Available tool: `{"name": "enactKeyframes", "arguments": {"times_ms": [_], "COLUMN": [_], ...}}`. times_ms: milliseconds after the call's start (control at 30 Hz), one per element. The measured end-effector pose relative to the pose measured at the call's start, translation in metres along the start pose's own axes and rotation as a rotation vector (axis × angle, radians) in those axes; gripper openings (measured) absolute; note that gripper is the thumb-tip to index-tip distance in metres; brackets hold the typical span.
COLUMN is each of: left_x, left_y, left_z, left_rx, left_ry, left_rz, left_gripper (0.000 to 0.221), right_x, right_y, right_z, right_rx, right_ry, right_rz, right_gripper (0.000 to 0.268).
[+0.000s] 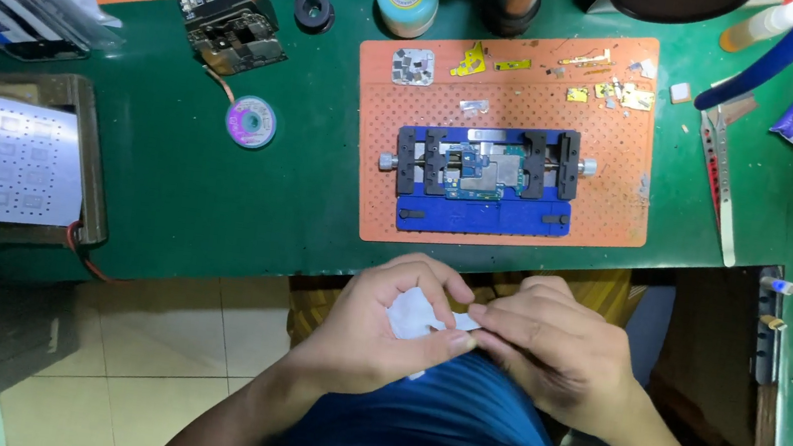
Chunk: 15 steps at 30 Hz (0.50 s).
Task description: Repairing a mobile phone motherboard by soldering components, filing small metal parts, and cleaning the board under a microscope.
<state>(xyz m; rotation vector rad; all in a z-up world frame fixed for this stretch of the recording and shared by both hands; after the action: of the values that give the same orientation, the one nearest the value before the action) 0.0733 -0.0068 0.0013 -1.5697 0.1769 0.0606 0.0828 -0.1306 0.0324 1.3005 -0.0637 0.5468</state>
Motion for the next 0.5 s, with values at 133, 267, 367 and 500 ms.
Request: {"name": "enactKeyframes", "arguments": {"times_ms": [133, 267, 367, 500], "left_x": [-0.001, -0.003, -0.006, 0.001], "left_y": [0.007, -0.001, -0.005, -0.022], "left_z": [0.005, 0.006, 0.020, 0.089], "left_rx": [0.185, 0.251, 0.254, 0.622], "left_ry": [-0.117, 0.042, -0.020, -0.373], "left_rz": [0.127, 0.086, 0.042, -0.106], "left_gripper": [0.019, 0.027, 0.024, 0.024], "right_x": [0.003, 0.003, 0.007, 0.000], "right_y": [0.019, 0.023, 0.025, 0.011], "right_z": [-0.004, -0.009, -0.001, 0.017], "right_rx": [-0.266, -0.302, -0.291, -0.321], "right_ry": [-0.011, 0.058, 0.030, -0.014], "right_rz": [0.314, 0.349, 0.341, 0.206], "right_gripper": [0.014, 0.011, 0.008, 0.011]}}
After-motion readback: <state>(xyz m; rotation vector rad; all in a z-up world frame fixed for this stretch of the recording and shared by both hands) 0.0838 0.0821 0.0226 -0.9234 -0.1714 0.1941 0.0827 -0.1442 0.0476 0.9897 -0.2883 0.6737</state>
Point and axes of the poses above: each hand's wrist, its own x-axis towards the middle knuckle, its own z-axis out of the back of the hand, y = z × x, the point moved 7 cm from there along x, towards the middle knuckle, and after that the axes turned 13 degrees about -y, right-handed, at the moved point
